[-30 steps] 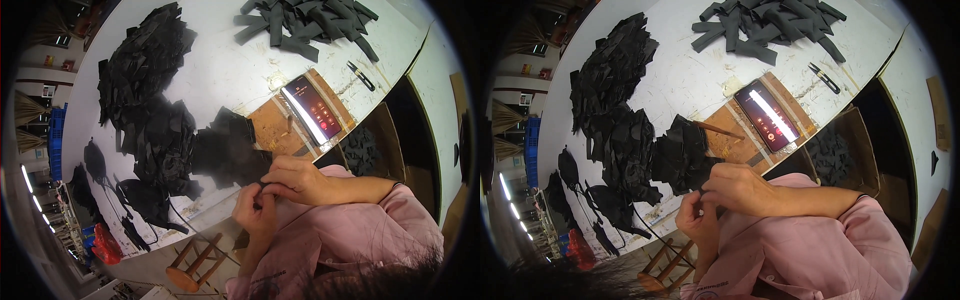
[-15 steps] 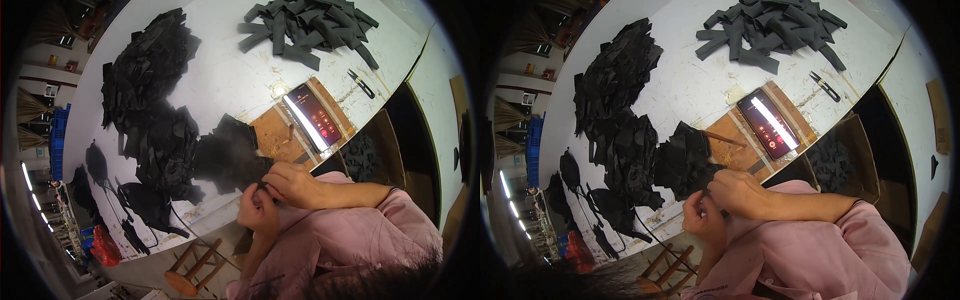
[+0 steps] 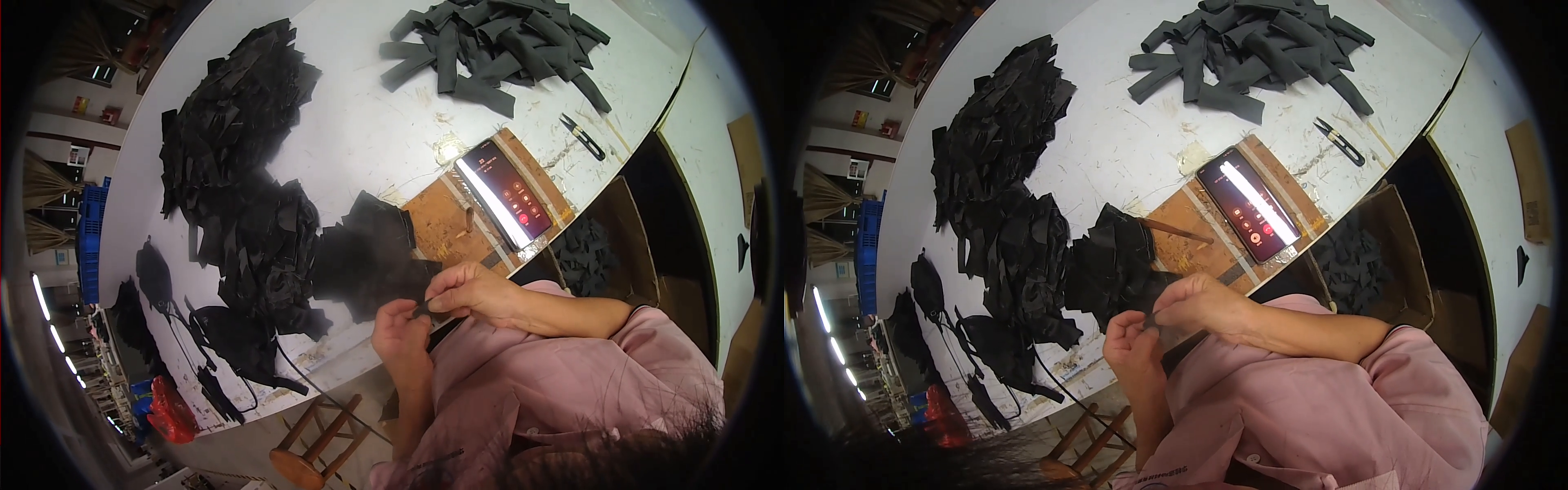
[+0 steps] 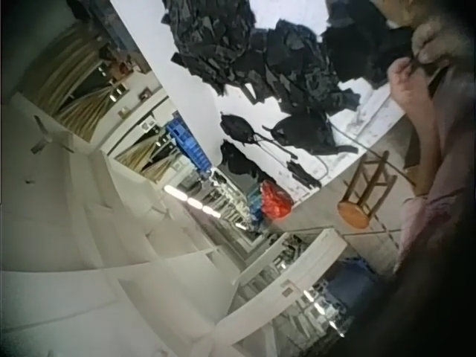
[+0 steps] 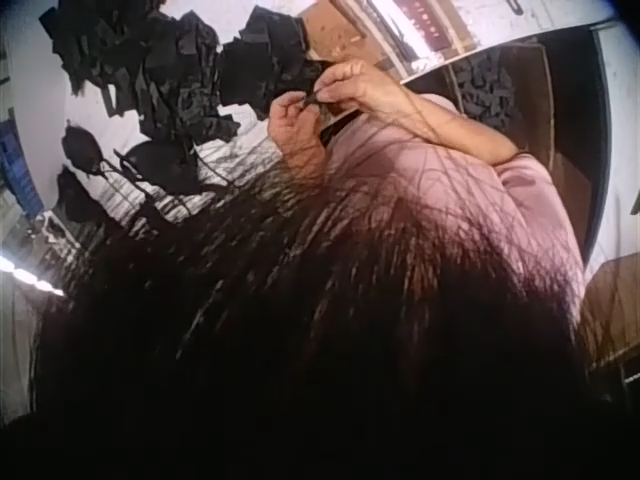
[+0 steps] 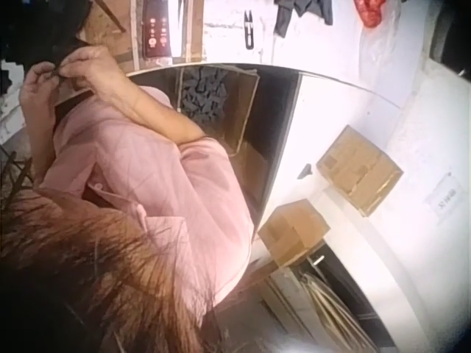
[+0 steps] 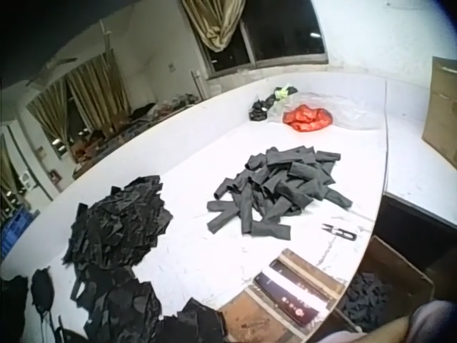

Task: The recorder is assembling small black foam pieces on a workbench in a factory setting.

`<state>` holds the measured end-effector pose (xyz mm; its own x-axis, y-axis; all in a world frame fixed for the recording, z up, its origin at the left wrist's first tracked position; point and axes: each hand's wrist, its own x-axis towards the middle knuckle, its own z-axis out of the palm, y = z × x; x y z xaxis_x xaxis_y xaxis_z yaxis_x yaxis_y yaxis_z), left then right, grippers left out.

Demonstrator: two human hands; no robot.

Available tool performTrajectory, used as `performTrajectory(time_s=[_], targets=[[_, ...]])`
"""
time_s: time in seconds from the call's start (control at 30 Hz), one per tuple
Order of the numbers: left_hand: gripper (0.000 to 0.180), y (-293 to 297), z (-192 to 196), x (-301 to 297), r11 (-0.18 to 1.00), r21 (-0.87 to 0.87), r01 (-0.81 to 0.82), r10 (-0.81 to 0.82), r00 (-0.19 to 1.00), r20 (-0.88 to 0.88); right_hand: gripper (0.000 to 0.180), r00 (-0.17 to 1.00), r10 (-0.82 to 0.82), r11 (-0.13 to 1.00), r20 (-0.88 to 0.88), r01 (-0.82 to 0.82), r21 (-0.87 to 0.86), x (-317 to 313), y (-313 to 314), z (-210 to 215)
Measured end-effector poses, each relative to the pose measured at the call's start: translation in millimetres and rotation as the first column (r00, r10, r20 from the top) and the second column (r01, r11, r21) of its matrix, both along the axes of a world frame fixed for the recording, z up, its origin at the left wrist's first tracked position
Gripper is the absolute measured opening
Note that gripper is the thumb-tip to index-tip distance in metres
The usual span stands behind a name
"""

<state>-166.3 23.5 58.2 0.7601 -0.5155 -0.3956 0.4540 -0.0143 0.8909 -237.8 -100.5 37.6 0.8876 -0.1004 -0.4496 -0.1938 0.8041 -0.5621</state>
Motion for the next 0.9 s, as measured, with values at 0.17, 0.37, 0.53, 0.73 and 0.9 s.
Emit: performTrajectory(time_s=[0.17,0.37,0.53,0.73,0.9], targets=[[0.019,-16,-13,-10,0.963,0.160,-0.217,0.055,0.739,0.671,0.016,0.994,0.090,0.996,0.054,-0.092,0.020,3,3,0],[0.023,-13,-6,-7,0.977,0.090,-0.196,0.135,0.881,0.454,0.018,0.993,0.110,0.931,0.041,-0.088,-0.355,2,1,4],[0.034,-2,6,3,0.960,-0.272,0.071,-0.088,0.995,-0.050,0.017,0.996,0.002,0.961,0.085,0.021,-0.277,-3,-2,-2],[0.044,-14,44,-4,0.921,-0.341,0.190,-0.252,0.957,-0.146,0.009,0.956,0.072,0.963,0.283,0.008,-0.271,-8,-9,24],[0.030,-14,27,-12,0.989,0.021,0.145,-0.147,0.975,0.169,0.006,0.900,0.004,0.348,0.436,0.408,-0.844,-12,-12,21]])
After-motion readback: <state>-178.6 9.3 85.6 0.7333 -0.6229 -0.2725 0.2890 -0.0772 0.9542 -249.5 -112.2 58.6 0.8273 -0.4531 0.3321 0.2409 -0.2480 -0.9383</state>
